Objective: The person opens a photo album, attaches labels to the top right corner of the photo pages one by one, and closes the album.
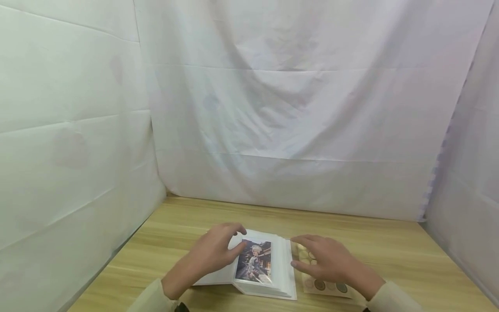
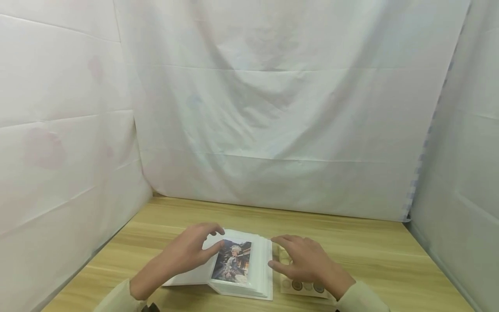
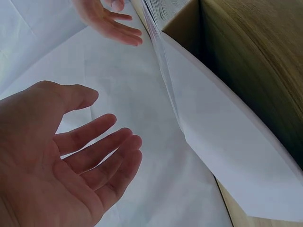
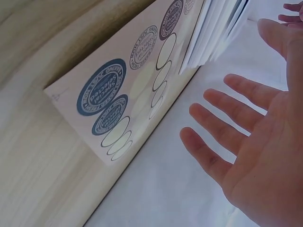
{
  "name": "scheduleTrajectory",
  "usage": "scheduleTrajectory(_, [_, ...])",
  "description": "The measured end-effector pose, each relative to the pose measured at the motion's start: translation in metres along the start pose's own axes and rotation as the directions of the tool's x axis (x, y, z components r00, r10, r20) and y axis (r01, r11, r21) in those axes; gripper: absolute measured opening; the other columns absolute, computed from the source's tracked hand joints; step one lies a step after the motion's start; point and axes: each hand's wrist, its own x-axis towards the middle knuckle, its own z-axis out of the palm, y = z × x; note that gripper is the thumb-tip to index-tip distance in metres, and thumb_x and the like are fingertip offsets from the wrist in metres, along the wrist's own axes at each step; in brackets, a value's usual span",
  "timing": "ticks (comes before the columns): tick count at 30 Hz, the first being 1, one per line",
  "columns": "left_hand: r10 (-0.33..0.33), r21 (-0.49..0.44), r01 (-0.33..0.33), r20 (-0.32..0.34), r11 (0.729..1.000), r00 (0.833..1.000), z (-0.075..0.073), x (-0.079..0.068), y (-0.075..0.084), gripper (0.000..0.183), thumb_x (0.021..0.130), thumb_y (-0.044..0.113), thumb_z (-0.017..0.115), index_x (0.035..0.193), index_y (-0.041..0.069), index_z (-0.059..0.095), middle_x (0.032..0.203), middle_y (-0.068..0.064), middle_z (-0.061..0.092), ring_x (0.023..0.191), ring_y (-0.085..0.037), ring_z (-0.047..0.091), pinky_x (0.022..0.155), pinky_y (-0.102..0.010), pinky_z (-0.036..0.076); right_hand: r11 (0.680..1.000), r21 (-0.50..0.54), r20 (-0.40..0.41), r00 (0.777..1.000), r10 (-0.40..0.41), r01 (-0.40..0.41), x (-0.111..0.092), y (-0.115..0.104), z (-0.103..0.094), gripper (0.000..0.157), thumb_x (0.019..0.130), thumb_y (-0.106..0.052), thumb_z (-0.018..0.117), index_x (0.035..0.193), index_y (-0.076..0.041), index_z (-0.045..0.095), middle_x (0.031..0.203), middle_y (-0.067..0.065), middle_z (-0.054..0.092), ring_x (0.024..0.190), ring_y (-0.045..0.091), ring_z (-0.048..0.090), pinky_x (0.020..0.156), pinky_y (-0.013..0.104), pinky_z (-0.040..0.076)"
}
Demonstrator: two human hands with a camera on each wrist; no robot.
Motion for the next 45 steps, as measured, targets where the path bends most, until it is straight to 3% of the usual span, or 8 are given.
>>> scheduleTrajectory(10, [0.062,0.005,-0.062,-0.023,0.998,0.998,0.011,0.016,0.006,0.018,0.103,0.025,0.074,0.117,0.013,0.074,0.115,-0.008,0.081,0.107,-0.026,0.078,0.083,-0.037,0.064,0.999,-0.051,-0.054,0.998,0.017,-0.020,-0.012,0.004,-0.002,0.057,0.102,-0.065,0.064,0.146,-0.029,0.066,0.141,-0.002,0.073,0.123,0.026,0.074,0.092,0.053,0.062])
scheduleTrajectory(16, [0.069,0.010,-0.068,-0.006,0.998,0.998,0.017,0.025,0.011,0.020,0.104,0.027,0.073,0.118,0.013,0.074,0.115,-0.006,0.081,0.108,-0.025,0.078,0.082,-0.034,0.064,0.997,-0.067,-0.068,0.997,0.033,-0.038,-0.019,0.010,-0.004,0.054,0.103,-0.060,0.065,0.145,-0.026,0.066,0.141,-0.001,0.073,0.124,0.027,0.073,0.093,0.053,0.063])
scheduleTrajectory(30, [0.053,-0.033,-0.050,0.090,0.998,0.995,0.033,0.045,0.024,0.024,0.106,0.027,0.070,0.123,0.011,0.074,0.120,-0.005,0.080,0.110,-0.023,0.075,0.088,-0.032,0.063,0.998,-0.040,-0.054,0.997,0.047,-0.049,-0.031,0.022,-0.006,0.050,0.104,-0.053,0.068,0.144,-0.024,0.066,0.142,0.001,0.072,0.124,0.028,0.073,0.090,0.053,0.064])
scheduleTrajectory(36, [0.067,-0.066,-0.060,0.101,0.996,0.993,0.044,0.050,0.031,0.024,0.106,0.026,0.068,0.124,0.010,0.075,0.121,-0.006,0.080,0.112,-0.023,0.077,0.084,-0.029,0.063,0.993,-0.065,-0.075,0.993,0.089,-0.094,-0.041,0.029,-0.007,0.045,0.103,-0.050,0.070,0.142,-0.027,0.068,0.142,-0.005,0.072,0.125,0.023,0.073,0.091,0.048,0.064])
scheduleTrajectory(45, [0.048,-0.089,-0.038,0.116,0.995,0.992,0.054,0.058,0.041,0.025,0.105,0.029,0.069,0.123,0.012,0.075,0.123,-0.006,0.080,0.110,-0.020,0.077,0.082,-0.027,0.062,0.990,-0.066,-0.052,0.991,0.123,-0.126,-0.048,0.036,-0.009,0.050,0.100,-0.050,0.075,0.141,-0.022,0.069,0.141,-0.001,0.073,0.126,0.025,0.073,0.095,0.052,0.064])
